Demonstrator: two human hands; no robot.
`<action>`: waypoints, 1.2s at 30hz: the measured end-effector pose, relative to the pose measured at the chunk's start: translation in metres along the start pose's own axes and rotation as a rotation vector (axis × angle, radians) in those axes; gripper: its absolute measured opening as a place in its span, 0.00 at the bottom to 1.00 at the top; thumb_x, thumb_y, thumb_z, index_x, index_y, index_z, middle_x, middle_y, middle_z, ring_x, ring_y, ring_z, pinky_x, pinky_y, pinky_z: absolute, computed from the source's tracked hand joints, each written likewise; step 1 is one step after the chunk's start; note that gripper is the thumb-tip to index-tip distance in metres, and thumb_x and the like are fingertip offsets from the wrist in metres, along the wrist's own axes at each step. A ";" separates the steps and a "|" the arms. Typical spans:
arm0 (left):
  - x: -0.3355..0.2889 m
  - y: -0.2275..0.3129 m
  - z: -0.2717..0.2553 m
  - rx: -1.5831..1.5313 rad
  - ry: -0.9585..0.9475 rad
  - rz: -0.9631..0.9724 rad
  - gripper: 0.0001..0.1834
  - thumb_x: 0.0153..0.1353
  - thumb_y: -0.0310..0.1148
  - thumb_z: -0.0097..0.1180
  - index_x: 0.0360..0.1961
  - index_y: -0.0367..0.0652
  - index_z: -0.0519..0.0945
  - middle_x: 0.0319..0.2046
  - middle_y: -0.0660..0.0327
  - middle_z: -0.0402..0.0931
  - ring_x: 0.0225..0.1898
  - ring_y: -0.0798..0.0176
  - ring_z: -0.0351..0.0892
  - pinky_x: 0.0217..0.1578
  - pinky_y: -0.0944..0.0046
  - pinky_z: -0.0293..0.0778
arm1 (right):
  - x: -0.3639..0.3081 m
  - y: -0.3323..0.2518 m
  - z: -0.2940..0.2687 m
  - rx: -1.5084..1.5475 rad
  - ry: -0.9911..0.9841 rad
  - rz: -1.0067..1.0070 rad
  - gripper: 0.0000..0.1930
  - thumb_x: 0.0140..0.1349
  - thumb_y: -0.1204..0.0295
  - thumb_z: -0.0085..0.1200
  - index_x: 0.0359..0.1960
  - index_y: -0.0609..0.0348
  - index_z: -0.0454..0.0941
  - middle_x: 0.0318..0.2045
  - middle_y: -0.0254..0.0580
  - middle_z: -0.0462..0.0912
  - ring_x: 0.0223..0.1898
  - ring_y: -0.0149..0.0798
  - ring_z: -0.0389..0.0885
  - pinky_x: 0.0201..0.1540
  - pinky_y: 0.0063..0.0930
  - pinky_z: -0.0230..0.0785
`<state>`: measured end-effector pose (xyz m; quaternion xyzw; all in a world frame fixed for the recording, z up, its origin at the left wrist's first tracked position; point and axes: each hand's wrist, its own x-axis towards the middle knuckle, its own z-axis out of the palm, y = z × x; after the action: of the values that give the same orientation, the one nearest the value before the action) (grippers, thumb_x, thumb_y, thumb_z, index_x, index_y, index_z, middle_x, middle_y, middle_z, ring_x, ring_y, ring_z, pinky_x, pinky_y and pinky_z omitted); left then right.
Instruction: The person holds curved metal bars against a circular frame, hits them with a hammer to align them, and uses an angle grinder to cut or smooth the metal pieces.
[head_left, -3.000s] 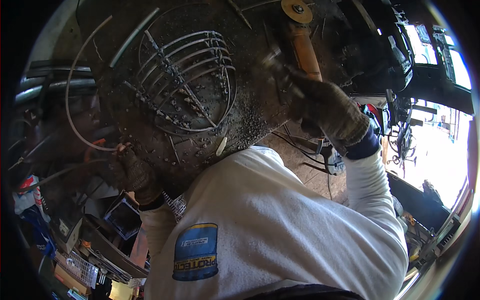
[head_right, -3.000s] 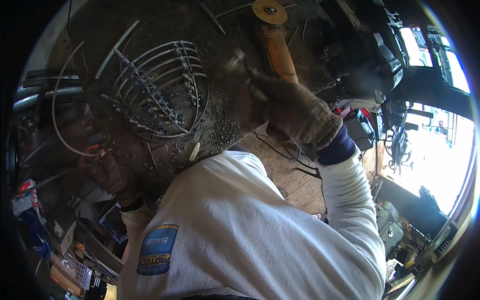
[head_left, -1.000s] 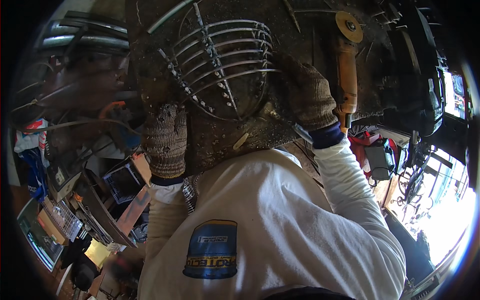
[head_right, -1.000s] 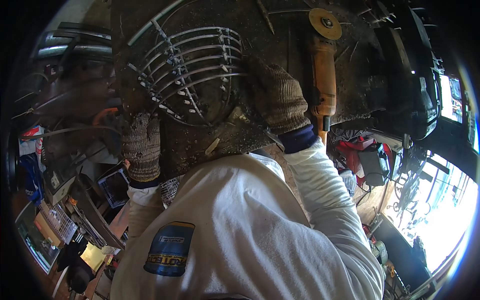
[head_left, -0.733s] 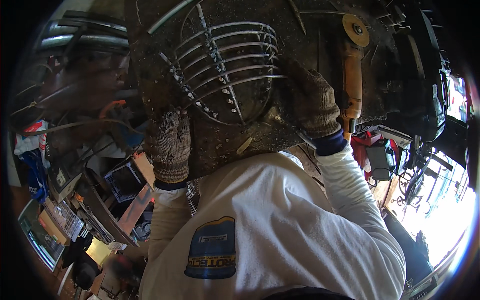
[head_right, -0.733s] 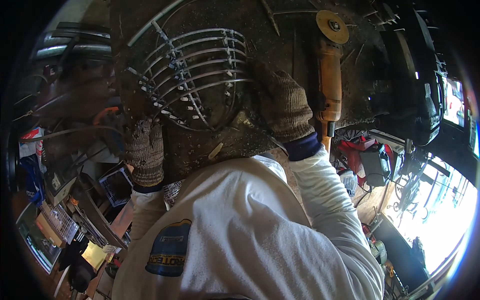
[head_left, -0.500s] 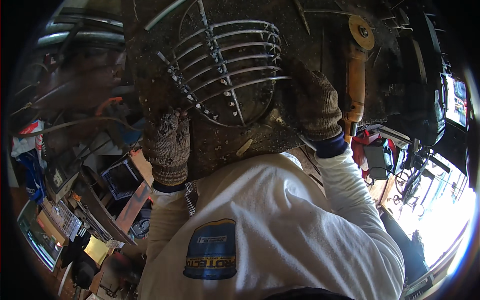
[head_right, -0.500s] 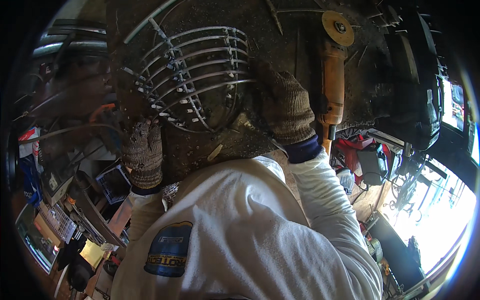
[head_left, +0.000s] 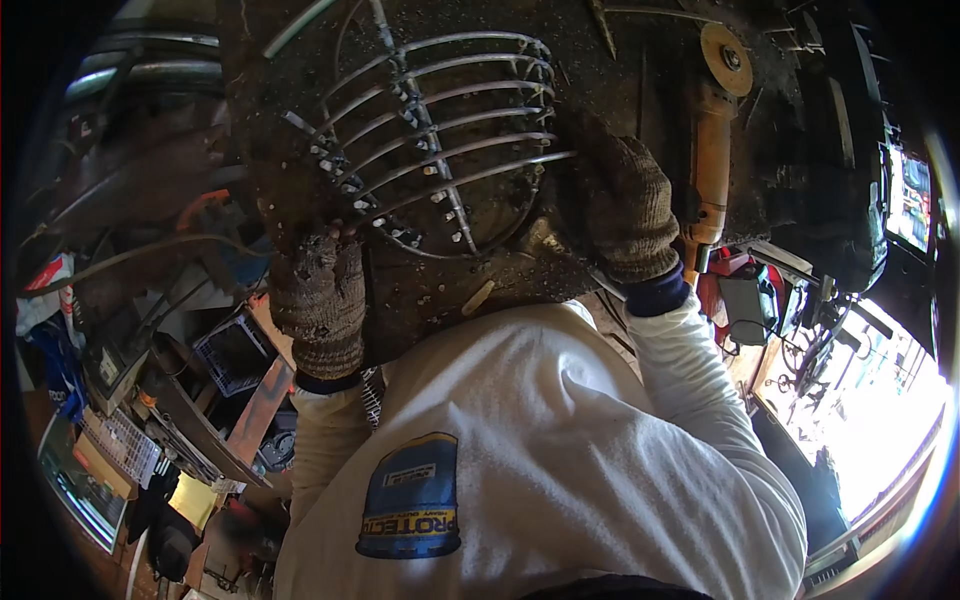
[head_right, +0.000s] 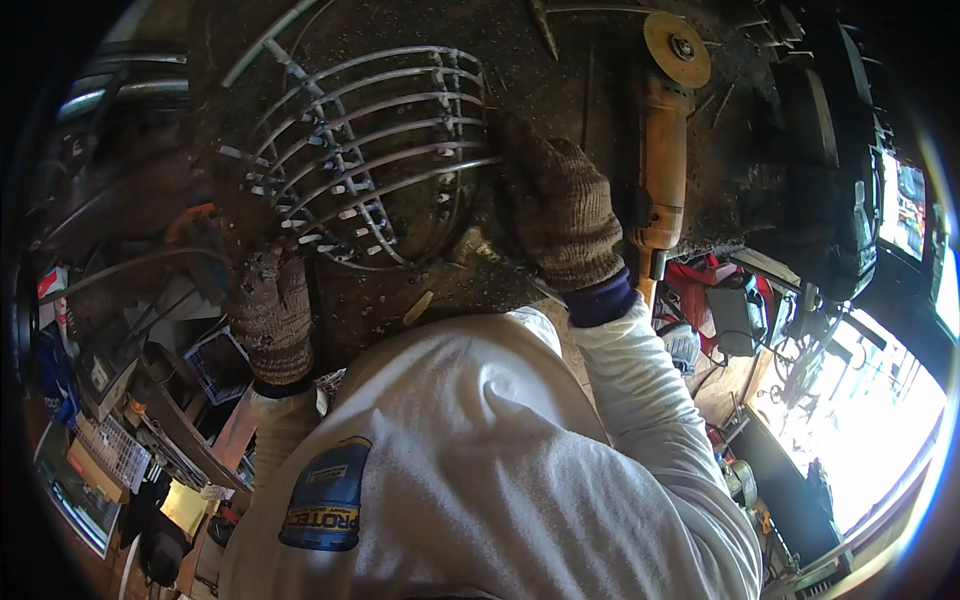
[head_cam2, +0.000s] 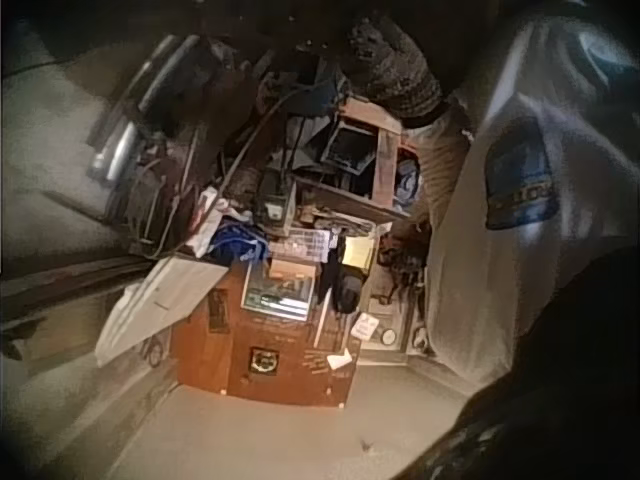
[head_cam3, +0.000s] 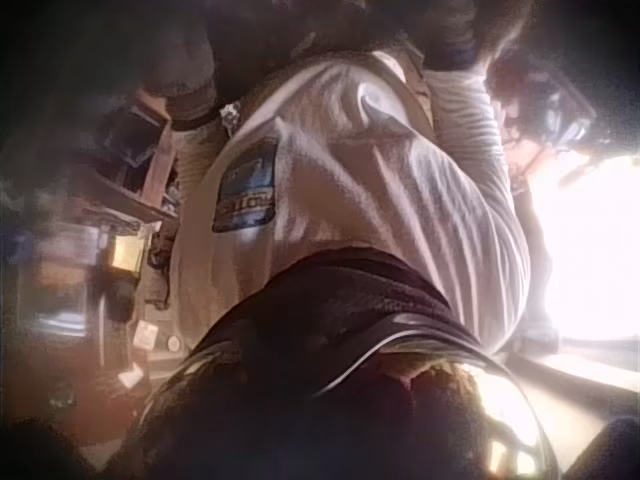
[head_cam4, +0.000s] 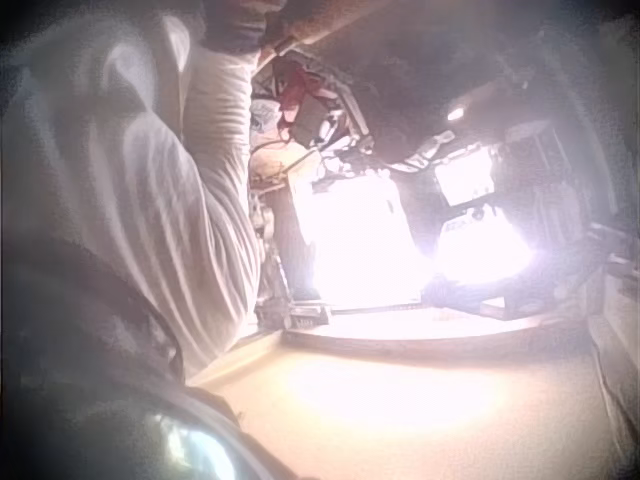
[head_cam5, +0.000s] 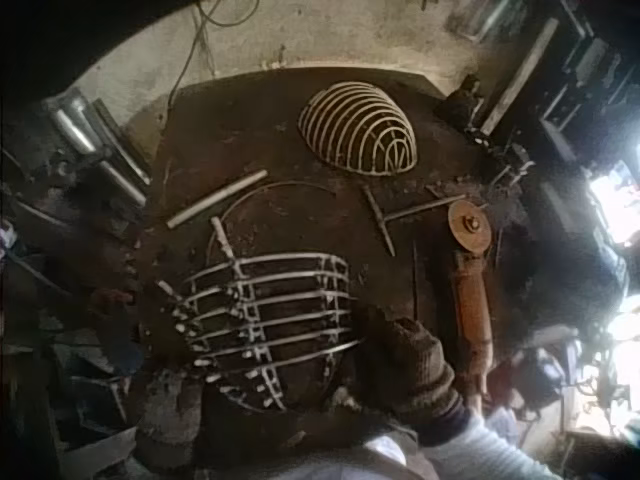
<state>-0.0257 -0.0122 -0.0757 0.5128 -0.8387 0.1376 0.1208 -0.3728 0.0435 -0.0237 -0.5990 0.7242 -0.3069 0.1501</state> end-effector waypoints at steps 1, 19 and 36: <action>0.002 -0.001 -0.001 -0.013 -0.001 0.003 0.19 0.55 0.42 0.69 0.48 0.56 0.84 0.50 0.53 0.80 0.45 0.45 0.81 0.43 0.49 0.78 | 0.000 0.003 0.000 0.092 -0.002 0.067 0.17 0.65 0.75 0.54 0.56 0.57 0.79 0.46 0.49 0.85 0.42 0.49 0.85 0.45 0.37 0.78; 0.031 0.010 -0.039 -0.248 -0.072 0.011 0.13 0.62 0.36 0.63 0.48 0.48 0.82 0.43 0.59 0.83 0.42 0.51 0.82 0.43 0.54 0.79 | 0.005 0.005 0.002 0.142 0.061 -0.135 0.20 0.61 0.74 0.57 0.56 0.61 0.77 0.44 0.56 0.83 0.45 0.56 0.82 0.47 0.43 0.76; 0.017 0.003 -0.022 -0.365 0.047 0.019 0.15 0.59 0.30 0.64 0.49 0.46 0.82 0.46 0.60 0.82 0.47 0.55 0.82 0.48 0.57 0.78 | 0.002 -0.025 -0.009 -0.012 -0.009 -0.166 0.20 0.63 0.77 0.58 0.58 0.61 0.76 0.47 0.46 0.84 0.47 0.41 0.83 0.50 0.31 0.74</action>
<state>-0.0346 -0.0172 -0.0497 0.4711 -0.8515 -0.0037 0.2302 -0.3590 0.0415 -0.0010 -0.6592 0.6733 -0.3111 0.1240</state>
